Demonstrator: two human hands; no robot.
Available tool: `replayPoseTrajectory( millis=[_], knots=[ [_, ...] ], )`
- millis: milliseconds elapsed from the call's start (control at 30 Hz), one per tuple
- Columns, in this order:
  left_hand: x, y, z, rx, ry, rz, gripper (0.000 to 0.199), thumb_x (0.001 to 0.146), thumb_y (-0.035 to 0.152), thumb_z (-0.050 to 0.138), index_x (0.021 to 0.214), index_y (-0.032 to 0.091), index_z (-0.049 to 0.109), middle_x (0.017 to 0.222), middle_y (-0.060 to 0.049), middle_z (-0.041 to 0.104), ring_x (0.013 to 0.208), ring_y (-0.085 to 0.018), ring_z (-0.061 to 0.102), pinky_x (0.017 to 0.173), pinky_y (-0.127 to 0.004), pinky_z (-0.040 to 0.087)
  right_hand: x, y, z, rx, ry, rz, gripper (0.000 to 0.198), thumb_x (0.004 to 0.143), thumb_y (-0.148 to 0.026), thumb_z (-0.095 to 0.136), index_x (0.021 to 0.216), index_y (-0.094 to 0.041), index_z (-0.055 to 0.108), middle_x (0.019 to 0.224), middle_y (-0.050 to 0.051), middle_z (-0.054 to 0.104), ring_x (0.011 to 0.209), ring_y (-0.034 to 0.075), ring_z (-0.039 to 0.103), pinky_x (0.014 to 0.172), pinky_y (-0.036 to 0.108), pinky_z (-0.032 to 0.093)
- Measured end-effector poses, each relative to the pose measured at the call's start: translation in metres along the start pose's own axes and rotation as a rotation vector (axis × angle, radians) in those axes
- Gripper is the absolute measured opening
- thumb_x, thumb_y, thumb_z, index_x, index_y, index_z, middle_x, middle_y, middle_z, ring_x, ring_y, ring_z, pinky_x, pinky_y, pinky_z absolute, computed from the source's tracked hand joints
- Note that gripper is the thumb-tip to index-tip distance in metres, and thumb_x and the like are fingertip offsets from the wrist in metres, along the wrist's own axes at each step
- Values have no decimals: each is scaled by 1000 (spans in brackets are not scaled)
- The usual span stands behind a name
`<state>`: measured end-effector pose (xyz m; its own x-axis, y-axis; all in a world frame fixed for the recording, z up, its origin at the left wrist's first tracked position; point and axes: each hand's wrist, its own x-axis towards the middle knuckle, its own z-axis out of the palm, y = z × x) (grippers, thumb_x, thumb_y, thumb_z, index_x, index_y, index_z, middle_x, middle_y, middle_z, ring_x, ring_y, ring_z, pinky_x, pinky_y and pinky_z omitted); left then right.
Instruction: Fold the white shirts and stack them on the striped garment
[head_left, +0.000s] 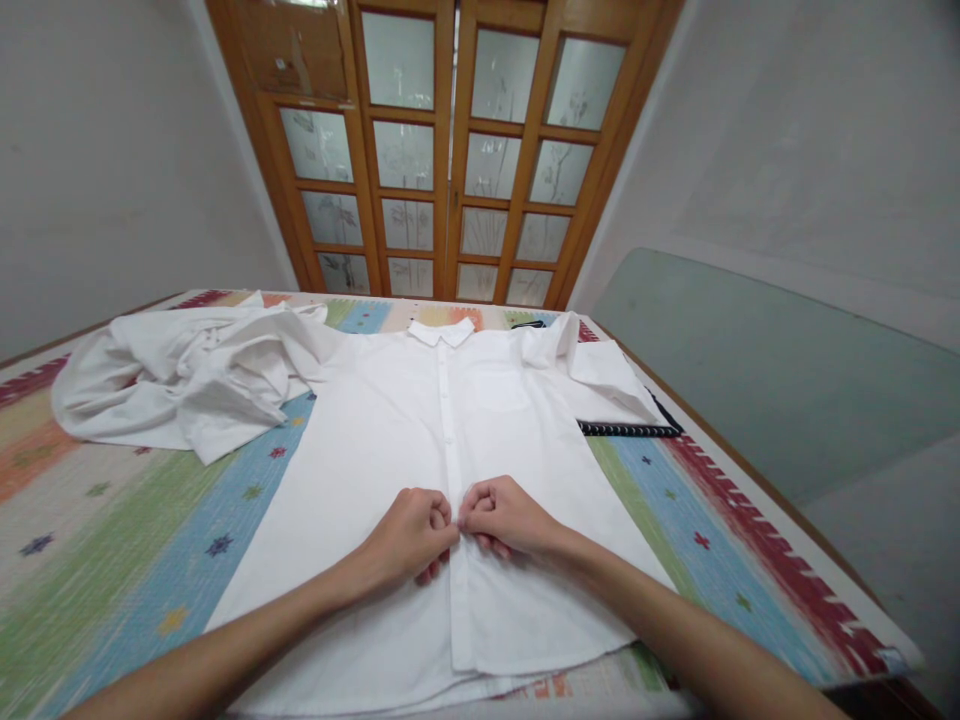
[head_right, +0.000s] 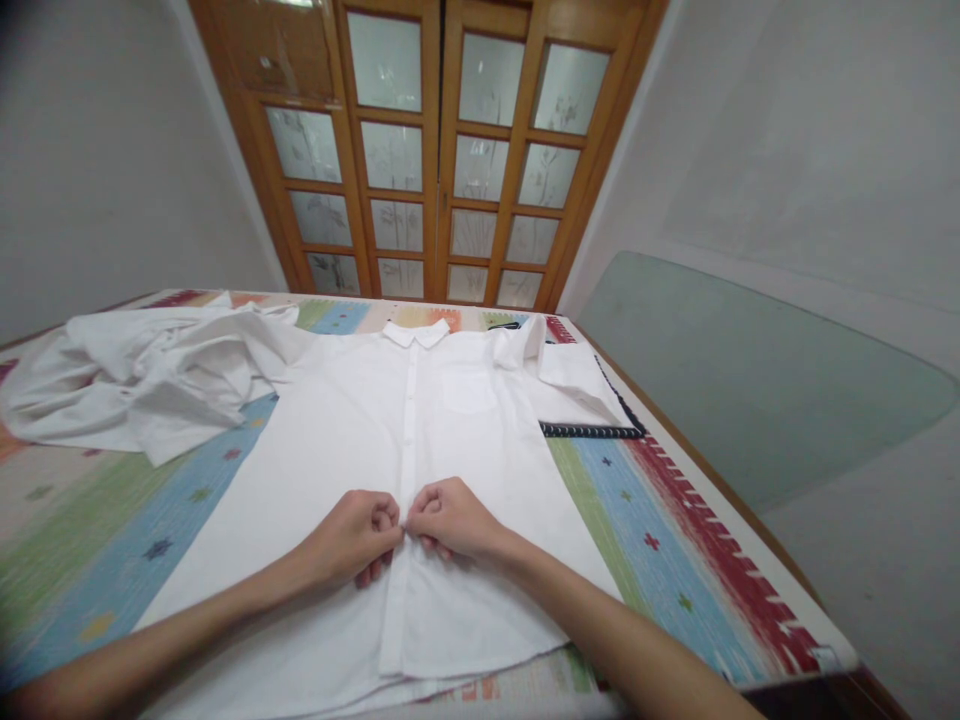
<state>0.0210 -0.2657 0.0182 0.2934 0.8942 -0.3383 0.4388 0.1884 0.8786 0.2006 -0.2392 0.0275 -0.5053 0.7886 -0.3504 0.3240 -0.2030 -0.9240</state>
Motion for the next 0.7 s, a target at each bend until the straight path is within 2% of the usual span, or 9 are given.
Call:
replayPoseTrajectory(
  millis=[267,367,533,700],
  knots=[
    [2,1,-9,-31,-83,-5,21,79,34,51,69,16,56,53,1,63,36,-12,57,32,-19,40,0,4,2,-13,8,-19,5,73,-22,59,73,-17,60,44,-8,55,28,6,39,27,17,23],
    [3,1,-9,-12,-71,13,20,79,34,52,70,16,57,53,1,63,35,-12,57,31,-19,39,-1,5,4,-38,40,-25,2,73,-18,56,72,-18,58,44,-9,54,28,6,38,27,17,24],
    [3,1,-8,2,-67,10,19,79,33,53,69,17,56,52,2,63,36,-12,58,31,-18,39,-3,3,7,-77,73,-35,8,74,-11,53,71,-18,57,43,-9,54,29,5,37,29,16,24],
    [5,0,-10,14,-103,-8,20,79,33,52,67,17,54,51,1,62,35,-12,57,32,-19,40,-1,5,7,-77,78,-56,11,75,-8,53,70,-18,56,43,-9,53,31,5,38,31,16,25]
  ],
)
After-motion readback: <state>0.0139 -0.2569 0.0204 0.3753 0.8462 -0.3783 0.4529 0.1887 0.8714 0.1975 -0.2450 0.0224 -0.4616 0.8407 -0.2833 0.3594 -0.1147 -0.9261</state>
